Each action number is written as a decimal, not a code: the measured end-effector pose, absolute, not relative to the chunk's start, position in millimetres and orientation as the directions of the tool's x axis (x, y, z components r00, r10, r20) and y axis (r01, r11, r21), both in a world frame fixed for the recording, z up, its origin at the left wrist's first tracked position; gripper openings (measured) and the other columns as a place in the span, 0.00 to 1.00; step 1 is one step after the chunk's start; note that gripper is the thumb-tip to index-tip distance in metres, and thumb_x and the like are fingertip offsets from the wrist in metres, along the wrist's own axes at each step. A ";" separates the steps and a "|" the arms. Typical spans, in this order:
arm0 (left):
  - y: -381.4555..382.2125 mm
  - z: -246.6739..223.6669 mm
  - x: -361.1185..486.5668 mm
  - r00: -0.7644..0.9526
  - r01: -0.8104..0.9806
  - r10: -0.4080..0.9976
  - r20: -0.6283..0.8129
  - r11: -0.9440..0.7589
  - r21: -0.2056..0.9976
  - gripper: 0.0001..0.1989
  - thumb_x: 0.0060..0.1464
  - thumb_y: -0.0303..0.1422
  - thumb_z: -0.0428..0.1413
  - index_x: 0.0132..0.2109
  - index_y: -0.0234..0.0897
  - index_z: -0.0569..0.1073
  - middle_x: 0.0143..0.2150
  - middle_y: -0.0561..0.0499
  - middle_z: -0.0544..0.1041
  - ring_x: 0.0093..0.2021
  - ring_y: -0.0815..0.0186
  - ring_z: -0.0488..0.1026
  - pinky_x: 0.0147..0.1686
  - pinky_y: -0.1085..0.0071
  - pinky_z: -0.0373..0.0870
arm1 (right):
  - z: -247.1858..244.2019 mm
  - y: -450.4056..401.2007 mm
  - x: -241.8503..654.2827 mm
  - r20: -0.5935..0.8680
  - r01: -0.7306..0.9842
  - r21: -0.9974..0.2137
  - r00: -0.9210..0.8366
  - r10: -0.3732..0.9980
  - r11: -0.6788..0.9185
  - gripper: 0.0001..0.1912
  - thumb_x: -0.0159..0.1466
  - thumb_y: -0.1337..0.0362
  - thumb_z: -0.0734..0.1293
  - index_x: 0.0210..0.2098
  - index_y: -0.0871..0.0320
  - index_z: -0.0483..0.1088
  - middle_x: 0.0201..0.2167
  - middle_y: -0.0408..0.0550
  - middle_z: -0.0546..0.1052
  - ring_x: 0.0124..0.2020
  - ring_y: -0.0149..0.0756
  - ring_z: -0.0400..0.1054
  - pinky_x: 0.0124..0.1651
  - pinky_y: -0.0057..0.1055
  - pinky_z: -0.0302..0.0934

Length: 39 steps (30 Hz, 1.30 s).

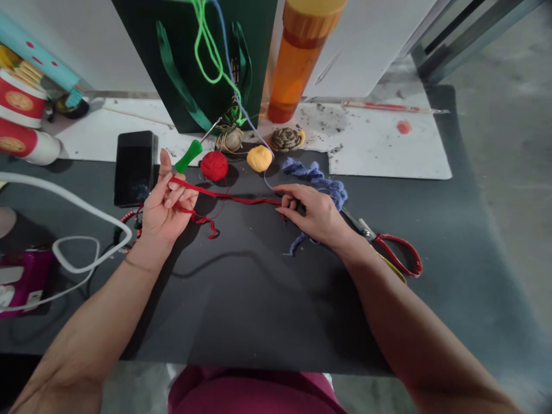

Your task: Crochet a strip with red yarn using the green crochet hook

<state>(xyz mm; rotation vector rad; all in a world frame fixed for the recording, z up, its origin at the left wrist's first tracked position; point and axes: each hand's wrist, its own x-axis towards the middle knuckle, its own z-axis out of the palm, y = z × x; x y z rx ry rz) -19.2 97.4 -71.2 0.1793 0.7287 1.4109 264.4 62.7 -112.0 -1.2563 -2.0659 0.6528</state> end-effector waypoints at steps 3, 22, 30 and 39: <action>97.8 -72.6 -19.9 -0.007 -0.822 0.939 -0.345 0.191 0.536 0.30 0.74 0.22 0.34 0.41 0.38 0.81 0.20 0.60 0.65 0.11 0.84 0.53 0.22 0.83 0.58 | -110.3 60.6 260.6 0.270 0.602 -0.674 -0.338 0.902 0.428 0.05 0.65 0.70 0.68 0.38 0.55 0.75 0.32 0.46 0.77 0.32 0.36 0.71 0.38 0.34 0.67; 98.0 -73.4 -19.9 -0.046 -0.788 0.947 -0.319 0.162 0.594 0.24 0.71 0.20 0.43 0.39 0.43 0.81 0.19 0.61 0.65 0.12 0.83 0.50 0.23 0.84 0.58 | -112.5 61.1 258.2 0.450 0.649 -0.665 -0.046 0.892 0.369 0.09 0.68 0.66 0.67 0.38 0.51 0.80 0.37 0.48 0.84 0.40 0.42 0.79 0.44 0.41 0.74; 95.0 -72.2 -20.6 -0.018 -0.785 0.963 -0.269 0.153 0.600 0.23 0.71 0.20 0.44 0.40 0.43 0.81 0.20 0.61 0.66 0.13 0.83 0.50 0.24 0.83 0.59 | -117.1 61.5 261.8 0.429 0.670 -0.670 0.000 0.903 0.319 0.06 0.65 0.69 0.69 0.35 0.52 0.79 0.33 0.46 0.81 0.33 0.39 0.75 0.37 0.38 0.69; 95.4 -71.1 -19.4 -0.047 -0.779 0.956 -0.289 0.146 0.609 0.25 0.71 0.19 0.43 0.39 0.44 0.81 0.20 0.61 0.64 0.13 0.82 0.49 0.24 0.84 0.59 | -119.2 60.2 263.0 0.498 0.751 -0.585 0.036 0.866 0.305 0.09 0.65 0.70 0.67 0.30 0.52 0.76 0.31 0.46 0.80 0.32 0.40 0.75 0.35 0.37 0.67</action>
